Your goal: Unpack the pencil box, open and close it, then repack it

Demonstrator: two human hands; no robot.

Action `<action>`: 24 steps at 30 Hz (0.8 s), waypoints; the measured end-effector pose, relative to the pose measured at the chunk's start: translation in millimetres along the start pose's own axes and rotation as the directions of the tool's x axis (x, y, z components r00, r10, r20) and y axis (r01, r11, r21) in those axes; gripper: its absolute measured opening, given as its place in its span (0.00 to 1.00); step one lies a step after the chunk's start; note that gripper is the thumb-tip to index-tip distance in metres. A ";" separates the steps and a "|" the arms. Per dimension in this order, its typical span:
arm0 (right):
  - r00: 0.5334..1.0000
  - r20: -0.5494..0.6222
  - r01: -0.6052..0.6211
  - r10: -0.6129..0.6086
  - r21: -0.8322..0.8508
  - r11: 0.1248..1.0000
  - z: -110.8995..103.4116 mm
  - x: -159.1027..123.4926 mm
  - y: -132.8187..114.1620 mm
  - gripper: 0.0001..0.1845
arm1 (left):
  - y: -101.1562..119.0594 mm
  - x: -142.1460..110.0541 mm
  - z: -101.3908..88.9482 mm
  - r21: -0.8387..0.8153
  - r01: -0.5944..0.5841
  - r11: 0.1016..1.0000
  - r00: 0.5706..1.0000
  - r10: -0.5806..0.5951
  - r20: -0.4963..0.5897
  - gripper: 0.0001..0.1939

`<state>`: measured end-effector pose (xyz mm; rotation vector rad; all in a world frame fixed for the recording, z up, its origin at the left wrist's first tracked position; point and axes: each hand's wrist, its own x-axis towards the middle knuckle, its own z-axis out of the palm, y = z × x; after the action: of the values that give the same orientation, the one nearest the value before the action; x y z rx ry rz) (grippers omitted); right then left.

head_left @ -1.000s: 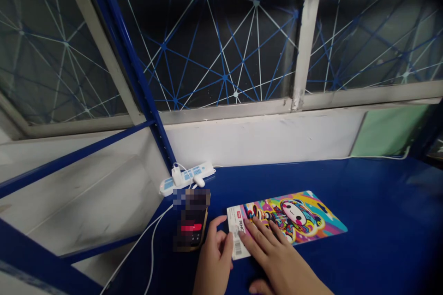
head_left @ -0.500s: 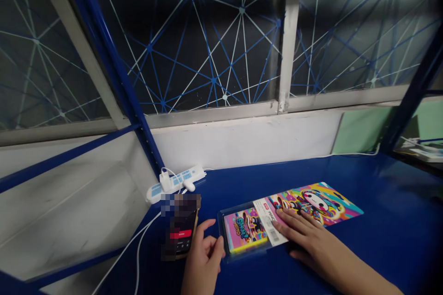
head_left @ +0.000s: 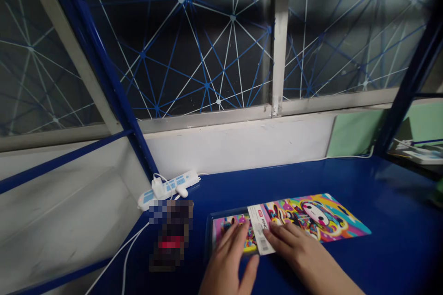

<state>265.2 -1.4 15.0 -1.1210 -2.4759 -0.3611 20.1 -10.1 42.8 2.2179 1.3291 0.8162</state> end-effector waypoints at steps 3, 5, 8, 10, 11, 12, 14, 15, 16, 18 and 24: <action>0.998 -0.060 0.003 -0.005 -0.025 1.000 4.3 2.5 -10.3 0.22 | 11.0 20.6 12.7 0.239 0.039 0.970 0.967 -0.097 0.236 0.41; 0.997 -0.077 -0.016 0.015 -0.003 1.000 4.3 1.0 -10.7 0.20 | 17.5 28.1 15.1 0.330 0.094 0.939 0.947 -0.186 0.261 0.45; 0.997 -0.058 -0.047 0.047 0.017 0.999 1.8 -10.0 1.0 0.19 | 20.3 29.2 13.3 0.380 0.094 0.920 0.939 -0.209 0.273 0.47; 0.997 -0.041 -0.063 0.063 0.014 0.998 0.4 -23.4 15.4 0.20 | 18.0 26.4 11.4 0.369 0.056 0.928 0.943 -0.170 0.285 0.46; 0.997 -0.033 -0.068 0.069 0.017 0.998 -0.4 -31.3 23.5 0.20 | 16.8 25.0 10.7 0.357 0.041 0.933 0.947 -0.150 0.284 0.45; 0.997 -0.029 -0.070 0.070 0.024 0.997 -1.6 -39.4 31.9 0.21 | 16.2 24.1 10.2 0.347 0.032 0.937 0.951 -0.136 0.279 0.43; 0.997 -0.010 -0.074 0.074 0.031 0.997 -5.9 -55.0 47.7 0.24 | 17.5 23.7 9.6 0.345 0.031 0.938 0.957 -0.127 0.259 0.41; 0.997 0.006 -0.081 0.081 0.031 0.996 -9.0 -61.9 54.7 0.25 | 19.4 24.3 9.3 0.353 0.040 0.935 0.959 -0.135 0.249 0.39; 0.996 0.020 -0.086 0.085 0.029 0.996 -12.7 -67.9 61.1 0.26 | 21.6 25.3 8.8 0.364 0.052 0.930 0.958 -0.149 0.244 0.37; 0.994 0.023 -0.104 0.104 0.021 0.994 -20.4 -76.7 71.9 0.26 | 25.3 28.3 7.2 0.377 0.071 0.923 0.956 -0.171 0.239 0.34; 0.990 -0.118 -0.091 0.075 -0.135 0.987 -33.7 -82.5 98.0 0.29 | 15.7 47.1 -2.5 0.376 -0.010 0.926 0.969 -0.083 0.231 0.25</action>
<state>397.6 -5.5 14.2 -1.2202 -2.3280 -0.5652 45.8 24.9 67.0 2.4725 1.4946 0.2720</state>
